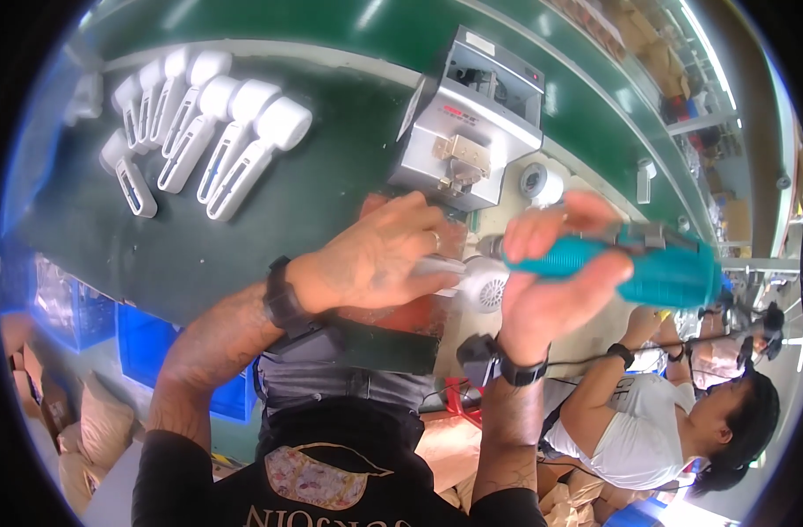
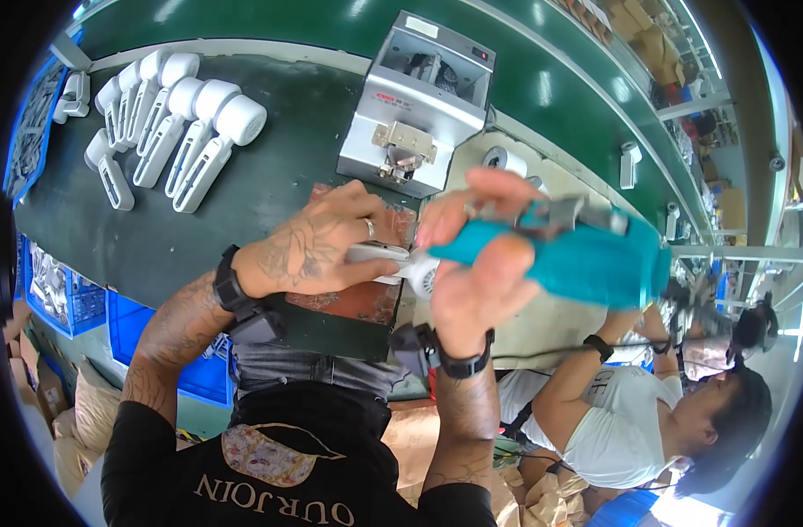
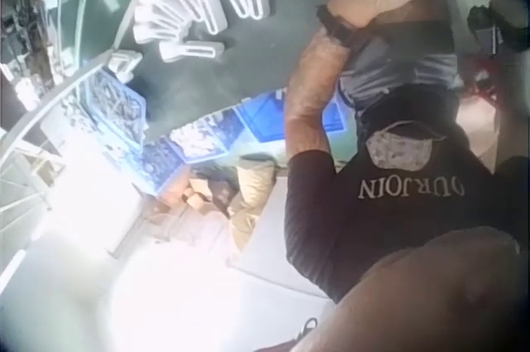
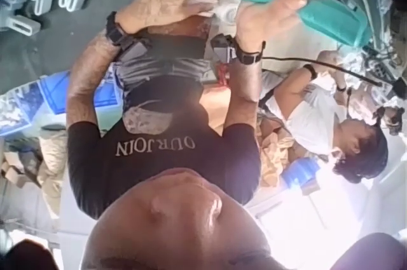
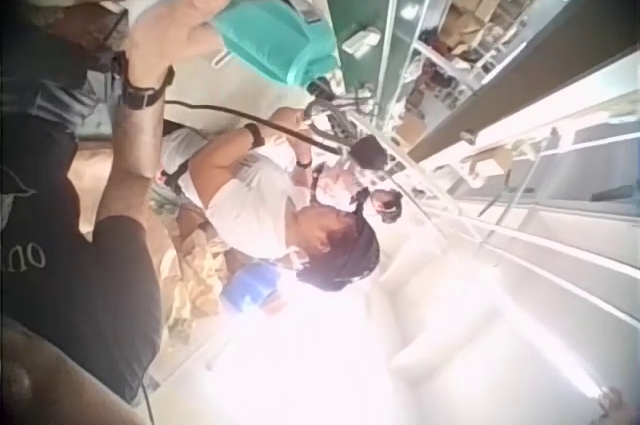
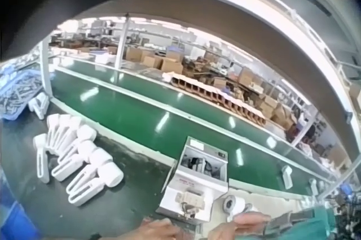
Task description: Assembling handheld electronic massagers on a factory production line using an electric screwdriver and a testing jig.
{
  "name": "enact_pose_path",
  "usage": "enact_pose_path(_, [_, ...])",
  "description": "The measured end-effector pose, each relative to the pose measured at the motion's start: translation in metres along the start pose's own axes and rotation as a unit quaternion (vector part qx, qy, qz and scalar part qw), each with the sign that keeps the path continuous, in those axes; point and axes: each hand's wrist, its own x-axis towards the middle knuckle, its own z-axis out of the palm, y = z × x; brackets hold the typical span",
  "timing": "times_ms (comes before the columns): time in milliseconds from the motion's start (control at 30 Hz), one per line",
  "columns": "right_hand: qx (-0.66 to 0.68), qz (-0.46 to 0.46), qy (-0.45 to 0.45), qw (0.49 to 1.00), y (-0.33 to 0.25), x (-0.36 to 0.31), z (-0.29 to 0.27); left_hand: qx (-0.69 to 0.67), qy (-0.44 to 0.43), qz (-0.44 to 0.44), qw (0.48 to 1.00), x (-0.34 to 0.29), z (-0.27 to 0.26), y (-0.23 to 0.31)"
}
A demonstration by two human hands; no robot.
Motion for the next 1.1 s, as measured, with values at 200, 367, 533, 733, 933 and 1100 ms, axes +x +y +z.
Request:
enact_pose_path(200, [-0.05, -0.005, 0.035, 0.998, 0.028, 0.046, 0.022, 0.078, 0.024, 0.079, 0.994, -0.007, 0.002, -0.004])
enact_pose_path(367, [-0.076, -0.007, 0.0, 0.997, 0.048, 0.054, 0.029, 0.092, 0.029, 0.075, 0.993, -0.009, 0.004, -0.009])
enact_pose_path(533, [-0.062, 0.014, -0.025, 0.998, 0.045, 0.048, 0.026, 0.085, 0.036, 0.082, 0.992, -0.006, 0.006, -0.009])
enact_pose_path(733, [-0.026, 0.027, -0.025, 0.999, 0.019, 0.014, 0.007, 0.09, 0.039, 0.069, 0.993, -0.008, 0.007, -0.011])
enact_pose_path(933, [-0.037, 0.044, -0.018, 0.998, 0.005, -0.004, -0.013, 0.085, 0.025, 0.042, 0.995, -0.007, 0.005, -0.005])
enact_pose_path(1100, [-0.025, 0.041, -0.038, 0.998, 0.018, -0.007, -0.014, 0.084, 0.008, 0.021, 0.996, -0.008, 0.004, -0.008])
